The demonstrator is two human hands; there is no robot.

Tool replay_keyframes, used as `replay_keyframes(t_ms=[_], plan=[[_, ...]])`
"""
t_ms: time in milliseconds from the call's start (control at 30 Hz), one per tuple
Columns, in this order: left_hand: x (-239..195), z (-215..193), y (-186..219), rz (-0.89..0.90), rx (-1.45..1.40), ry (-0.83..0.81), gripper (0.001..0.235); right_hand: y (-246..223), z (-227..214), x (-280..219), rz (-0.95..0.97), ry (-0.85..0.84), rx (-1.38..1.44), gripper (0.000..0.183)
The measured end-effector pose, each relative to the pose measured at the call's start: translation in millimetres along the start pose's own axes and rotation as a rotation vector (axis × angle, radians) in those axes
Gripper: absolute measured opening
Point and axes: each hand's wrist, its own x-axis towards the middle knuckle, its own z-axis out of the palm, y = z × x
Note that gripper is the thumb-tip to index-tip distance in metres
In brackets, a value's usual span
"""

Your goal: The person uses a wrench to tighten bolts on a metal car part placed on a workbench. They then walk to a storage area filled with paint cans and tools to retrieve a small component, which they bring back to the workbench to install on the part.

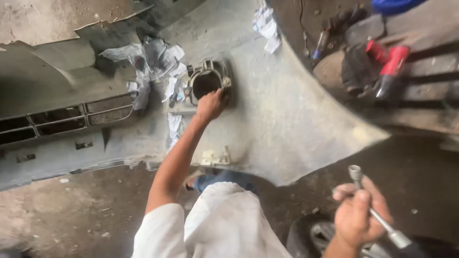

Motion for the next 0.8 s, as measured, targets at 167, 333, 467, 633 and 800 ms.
replay_keyframes(t_ms=[167, 333, 467, 633, 800], plan=[[6.7, -25.0, 55.4, -0.208, 0.052, 0.052, 0.041, -2.5, -60.7, 104.1, 0.057, 0.004, -0.043, 0.031], [21.7, -23.1, 119.2, -0.408, -0.066, 0.381, 0.050, 10.8, -96.8, 188.9, 0.128, 0.013, -0.043, 0.030], [22.7, -11.8, 132.8, -0.577, -0.126, 0.530, 0.047, 34.4, -139.5, 231.8, 0.211, -0.125, -0.075, 0.029], [39.7, 16.6, 126.4, -0.704, -0.082, 0.574, 0.036, 57.3, -175.5, 341.0, 0.235, -0.356, -0.153, 0.031], [34.6, -3.2, 143.9, -0.736, -0.043, 0.512, 0.032, 69.6, -170.2, 413.9, 0.284, -0.516, -0.277, 0.032]])
